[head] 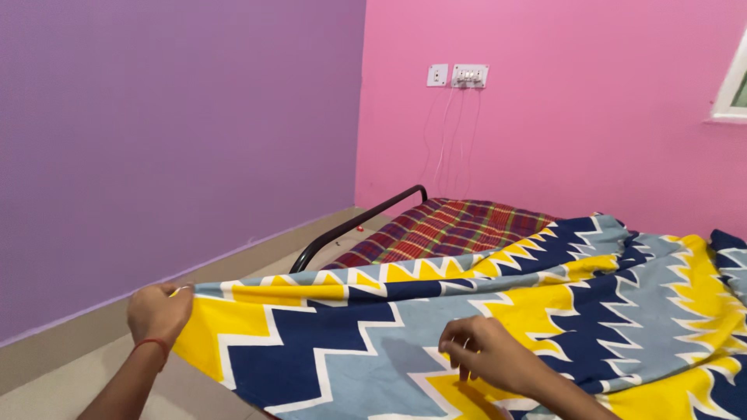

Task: The person picks up a dark cloth from a pile, then spreads a large patterned sheet across a bed and smooths it out by hand.

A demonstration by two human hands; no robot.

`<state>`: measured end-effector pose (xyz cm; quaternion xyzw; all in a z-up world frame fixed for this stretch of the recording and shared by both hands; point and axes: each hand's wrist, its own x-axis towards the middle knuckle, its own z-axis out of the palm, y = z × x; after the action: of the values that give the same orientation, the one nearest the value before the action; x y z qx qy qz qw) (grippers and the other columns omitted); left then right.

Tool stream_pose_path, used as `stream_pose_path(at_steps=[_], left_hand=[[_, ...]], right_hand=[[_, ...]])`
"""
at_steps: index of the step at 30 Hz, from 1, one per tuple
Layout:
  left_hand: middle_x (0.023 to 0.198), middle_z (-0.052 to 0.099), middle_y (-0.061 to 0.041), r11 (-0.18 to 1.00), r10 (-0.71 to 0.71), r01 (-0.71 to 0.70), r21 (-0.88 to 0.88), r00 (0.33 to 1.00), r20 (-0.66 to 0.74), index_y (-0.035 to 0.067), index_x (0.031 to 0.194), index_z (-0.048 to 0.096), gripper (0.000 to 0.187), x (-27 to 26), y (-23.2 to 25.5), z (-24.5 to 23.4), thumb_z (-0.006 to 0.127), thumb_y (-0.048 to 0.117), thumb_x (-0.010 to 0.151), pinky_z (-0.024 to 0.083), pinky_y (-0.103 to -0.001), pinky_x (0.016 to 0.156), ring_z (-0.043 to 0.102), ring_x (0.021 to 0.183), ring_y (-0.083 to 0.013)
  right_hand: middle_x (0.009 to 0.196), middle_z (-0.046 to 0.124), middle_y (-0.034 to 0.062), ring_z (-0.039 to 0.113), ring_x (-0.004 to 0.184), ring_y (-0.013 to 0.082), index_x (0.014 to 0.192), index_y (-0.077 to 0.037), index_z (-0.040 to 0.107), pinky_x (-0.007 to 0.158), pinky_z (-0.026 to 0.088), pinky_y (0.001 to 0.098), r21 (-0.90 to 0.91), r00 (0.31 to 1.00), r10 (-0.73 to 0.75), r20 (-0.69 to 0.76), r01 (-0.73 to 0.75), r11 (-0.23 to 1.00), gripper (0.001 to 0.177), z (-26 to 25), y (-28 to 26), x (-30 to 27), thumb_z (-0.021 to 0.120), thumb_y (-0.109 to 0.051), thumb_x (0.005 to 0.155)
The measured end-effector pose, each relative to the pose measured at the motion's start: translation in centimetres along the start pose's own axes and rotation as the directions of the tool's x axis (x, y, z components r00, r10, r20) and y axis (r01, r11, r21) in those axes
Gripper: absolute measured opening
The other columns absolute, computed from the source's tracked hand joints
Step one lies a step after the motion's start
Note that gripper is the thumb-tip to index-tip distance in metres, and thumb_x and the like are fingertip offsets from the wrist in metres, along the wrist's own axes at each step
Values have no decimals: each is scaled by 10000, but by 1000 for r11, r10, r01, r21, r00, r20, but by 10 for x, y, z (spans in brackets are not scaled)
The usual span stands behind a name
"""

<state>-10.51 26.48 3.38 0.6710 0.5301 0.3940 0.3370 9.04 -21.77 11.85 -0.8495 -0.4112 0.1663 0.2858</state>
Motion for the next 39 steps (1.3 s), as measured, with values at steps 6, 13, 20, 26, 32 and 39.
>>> stream_pose_path(at_steps=[6,13,20,26,32,39], left_hand=[[1453,475,-62,847,291,-264,461,957,14,290,999,816,207,-48,39,0,780,390,822,181,-778,1085,350,1406,-342],[1151,651,-68,667,707,-734,131,678,202,135,907,769,120,-109,71,55,725,150,797,359,-550,1130,603,1179,-274],[1197,646,-147,566,798,-819,-99,513,316,50,1177,663,297,-118,110,126,647,142,895,444,-469,1016,602,1151,-359],[1156,676,-159,537,723,-843,42,485,492,53,1083,722,269,-110,138,148,678,165,842,405,-488,997,621,1123,-345],[1075,757,-160,755,464,-585,-297,155,872,38,1046,765,259,-103,151,146,671,205,872,544,-356,985,738,1092,-285],[1096,696,-213,681,509,-731,-44,429,747,25,1024,745,196,-105,148,153,677,195,955,517,-458,921,666,1064,-379]], right_hand=[[699,736,85,729,589,150,967,3,722,568,592,291,81,987,-24,-157,37,996,200,3,5,19,633,-174,945],[746,749,97,747,615,160,982,-9,707,587,598,302,99,978,-15,-208,36,994,184,25,19,46,634,-174,946],[957,790,73,789,850,174,1079,-70,704,795,622,308,31,976,41,-215,-35,999,179,22,37,92,669,-149,922],[1043,782,103,779,976,230,1116,-53,661,873,601,344,12,925,-187,-332,203,979,236,14,63,168,665,-76,881],[1044,739,189,704,984,358,1138,-37,664,834,551,410,-295,676,-569,-469,487,822,307,6,91,234,674,-42,831],[969,776,108,765,916,264,1247,-110,643,839,602,375,-325,992,-27,127,67,943,362,-11,85,224,699,-210,904]])
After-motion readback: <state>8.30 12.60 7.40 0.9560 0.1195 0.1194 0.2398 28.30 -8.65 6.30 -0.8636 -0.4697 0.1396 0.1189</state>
